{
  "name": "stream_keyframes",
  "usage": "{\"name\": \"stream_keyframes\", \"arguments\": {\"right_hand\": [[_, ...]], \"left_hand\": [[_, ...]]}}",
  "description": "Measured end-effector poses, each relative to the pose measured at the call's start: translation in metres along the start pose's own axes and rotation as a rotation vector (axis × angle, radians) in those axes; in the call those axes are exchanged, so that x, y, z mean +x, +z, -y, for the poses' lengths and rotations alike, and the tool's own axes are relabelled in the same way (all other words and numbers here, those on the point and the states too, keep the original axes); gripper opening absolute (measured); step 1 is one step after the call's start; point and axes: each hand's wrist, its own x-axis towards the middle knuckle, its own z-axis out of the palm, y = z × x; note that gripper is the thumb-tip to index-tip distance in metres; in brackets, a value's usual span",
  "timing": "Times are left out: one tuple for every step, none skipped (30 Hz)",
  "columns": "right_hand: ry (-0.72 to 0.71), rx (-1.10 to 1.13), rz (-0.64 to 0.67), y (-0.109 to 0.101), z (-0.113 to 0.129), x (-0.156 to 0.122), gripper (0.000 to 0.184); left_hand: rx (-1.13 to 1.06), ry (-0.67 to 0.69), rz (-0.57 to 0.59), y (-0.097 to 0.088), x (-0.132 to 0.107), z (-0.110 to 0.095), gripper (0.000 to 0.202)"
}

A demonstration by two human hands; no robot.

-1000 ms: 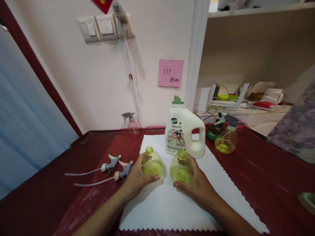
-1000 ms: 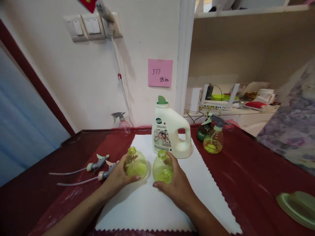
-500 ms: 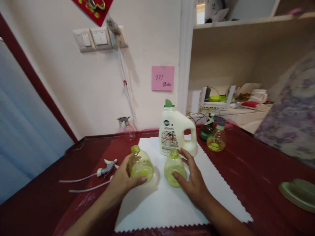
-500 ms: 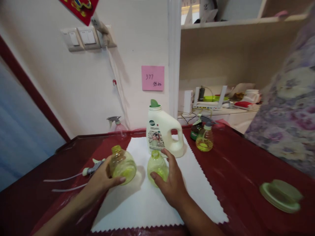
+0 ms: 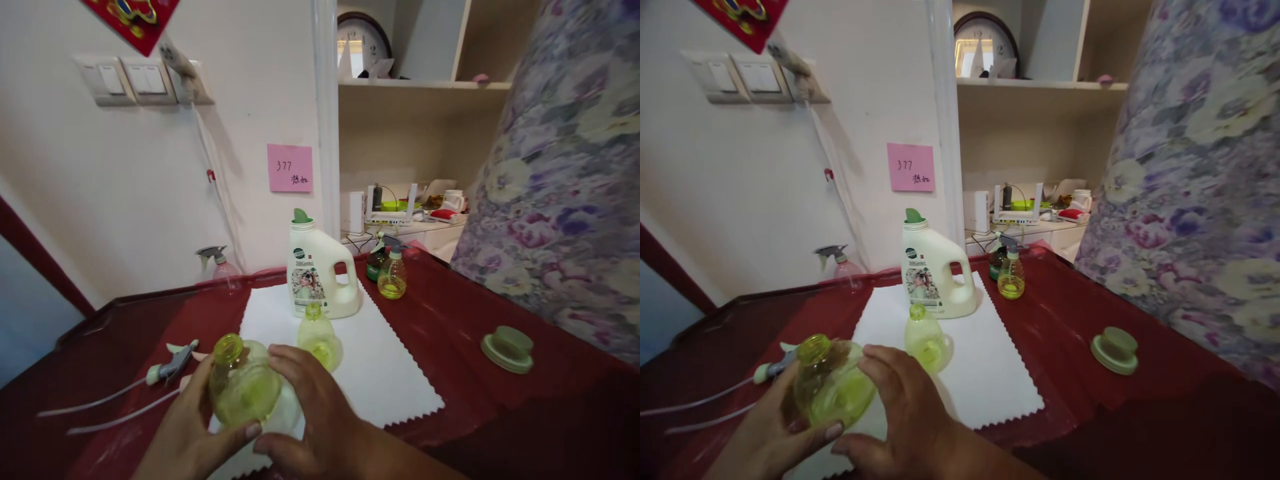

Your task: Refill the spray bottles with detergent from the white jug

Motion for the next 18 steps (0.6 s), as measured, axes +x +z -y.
{"name": "stream_keyframes", "arguments": {"right_hand": [[0.055,0.052,0.034,0.006,0.001,-0.002,0.098],[0.124,0.116,0.060,0.010,0.001,-0.003,0.101],[0.203,0.191,0.087,0.013,0.003,-0.005,0.104],[0.285,0.268,0.115,0.015,0.004,-0.006,0.105],[0.361,0.340,0.141,0.015,0.006,-0.008,0.107],[0.429,0.398,0.163,0.015,0.008,-0.010,0.108],[0.479,0.439,0.171,0.015,0.009,-0.012,0.110],[0.514,0.467,0.176,0.015,0.010,-0.014,0.113],[0.539,0.487,0.180,0.016,0.011,-0.016,0.116],[0.555,0.505,0.186,0.017,0.011,-0.018,0.119],[0.564,0.522,0.195,0.019,0.010,-0.020,0.121],[0.571,0.536,0.203,0.021,0.010,-0.021,0.122],[0.576,0.546,0.213,0.023,0.009,-0.022,0.120],[0.579,0.550,0.223,0.025,0.008,-0.022,0.118],[0.581,0.549,0.232,0.027,0.008,-0.022,0.115],[0.582,0.544,0.237,0.029,0.007,-0.023,0.112],[0.584,0.537,0.237,0.031,0.007,-0.023,0.110],[0.591,0.529,0.233,0.032,0.006,-0.023,0.107]], "left_hand": [[-0.004,-0.007,-0.004,0.001,-0.004,0.002,0.093],[-0.010,-0.016,-0.002,0.001,-0.007,0.004,0.097],[-0.014,-0.027,0.007,0.001,-0.011,0.005,0.100],[-0.020,-0.032,0.025,0.001,-0.014,0.006,0.102],[-0.040,-0.036,0.045,0.002,-0.019,0.006,0.102],[-0.076,-0.042,0.066,0.003,-0.023,0.004,0.101],[-0.130,-0.051,0.087,0.004,-0.028,0.002,0.101],[-0.203,-0.069,0.101,0.006,-0.032,-0.001,0.099],[-0.260,-0.087,0.119,0.007,-0.036,-0.004,0.098],[-0.282,-0.101,0.140,0.009,-0.039,-0.007,0.098],[-0.289,-0.096,0.161,0.011,-0.042,-0.009,0.097],[-0.286,-0.087,0.184,0.012,-0.043,-0.011,0.096],[-0.286,-0.074,0.205,0.012,-0.045,-0.011,0.096],[-0.294,-0.063,0.226,0.013,-0.046,-0.010,0.095],[-0.307,-0.061,0.247,0.012,-0.047,-0.008,0.095],[-0.319,-0.066,0.262,0.011,-0.048,-0.004,0.095],[-0.320,-0.076,0.272,0.010,-0.049,0.000,0.096],[-0.303,-0.087,0.278,0.008,-0.051,0.006,0.098]]}}
